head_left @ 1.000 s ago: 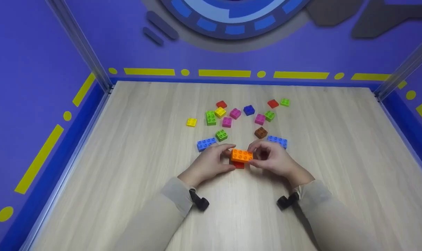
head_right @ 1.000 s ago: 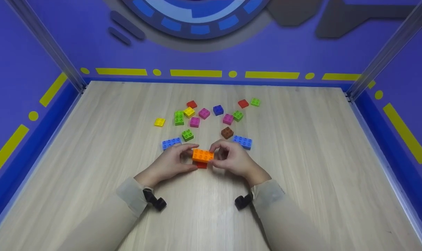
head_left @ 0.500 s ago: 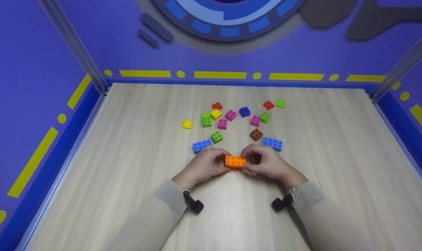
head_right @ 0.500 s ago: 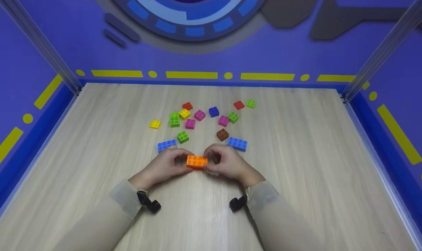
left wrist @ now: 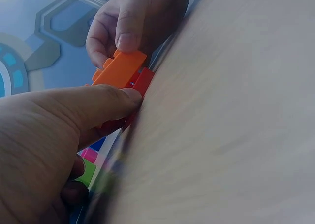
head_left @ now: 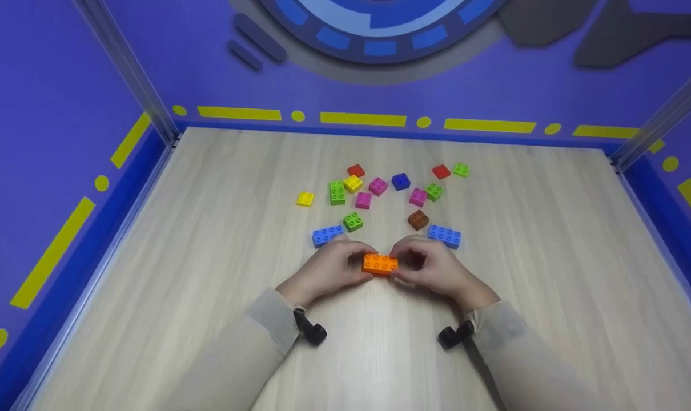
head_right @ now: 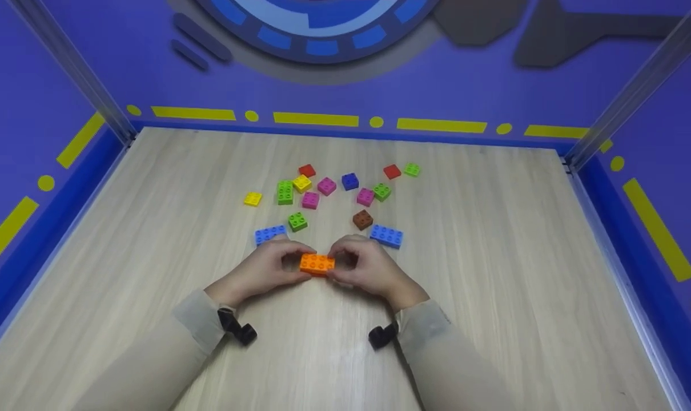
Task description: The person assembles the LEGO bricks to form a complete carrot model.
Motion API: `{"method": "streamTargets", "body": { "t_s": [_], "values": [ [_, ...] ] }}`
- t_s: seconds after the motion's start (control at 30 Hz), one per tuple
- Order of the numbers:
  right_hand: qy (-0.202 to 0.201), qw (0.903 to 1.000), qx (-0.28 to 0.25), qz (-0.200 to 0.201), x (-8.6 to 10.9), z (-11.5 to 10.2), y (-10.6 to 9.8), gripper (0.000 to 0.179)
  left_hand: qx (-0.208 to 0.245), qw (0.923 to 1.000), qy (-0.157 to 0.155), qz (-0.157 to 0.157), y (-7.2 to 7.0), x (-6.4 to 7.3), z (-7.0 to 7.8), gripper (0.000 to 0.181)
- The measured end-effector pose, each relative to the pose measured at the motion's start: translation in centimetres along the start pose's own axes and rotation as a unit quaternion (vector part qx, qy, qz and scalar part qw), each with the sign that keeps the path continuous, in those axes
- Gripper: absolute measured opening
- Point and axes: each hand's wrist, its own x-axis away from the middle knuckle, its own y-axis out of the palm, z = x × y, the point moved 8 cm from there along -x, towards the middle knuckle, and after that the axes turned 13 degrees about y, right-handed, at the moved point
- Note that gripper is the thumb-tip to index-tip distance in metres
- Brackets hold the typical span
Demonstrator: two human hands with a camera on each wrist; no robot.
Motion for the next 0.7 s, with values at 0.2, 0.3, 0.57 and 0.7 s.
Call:
{"method": "streamTargets", "body": {
  "t_s": [0.2,0.3,0.57,0.7],
  "values": [
    [0.007,0.9999,0.009,0.009,0.06,-0.4,-0.14,0.032,0.016,0.9999,-0.002,0.003,-0.3,0.18,-0.1,0.043],
    [0.006,0.9999,0.011,0.009,0.07,-0.44,-0.03,0.033,0.015,0.9998,0.005,0.009,-0.38,0.27,-0.05,0.039],
    [-0.008,0.9997,0.011,0.019,0.47,-0.36,0.26,0.033,0.022,0.9995,0.02,0.011,-0.41,0.37,0.14,0.039],
    [-0.008,0.9995,0.009,0.029,0.57,-0.25,0.09,0.033,0.02,0.9994,0.026,0.007,-0.28,0.21,0.17,0.038]
  ]
}}
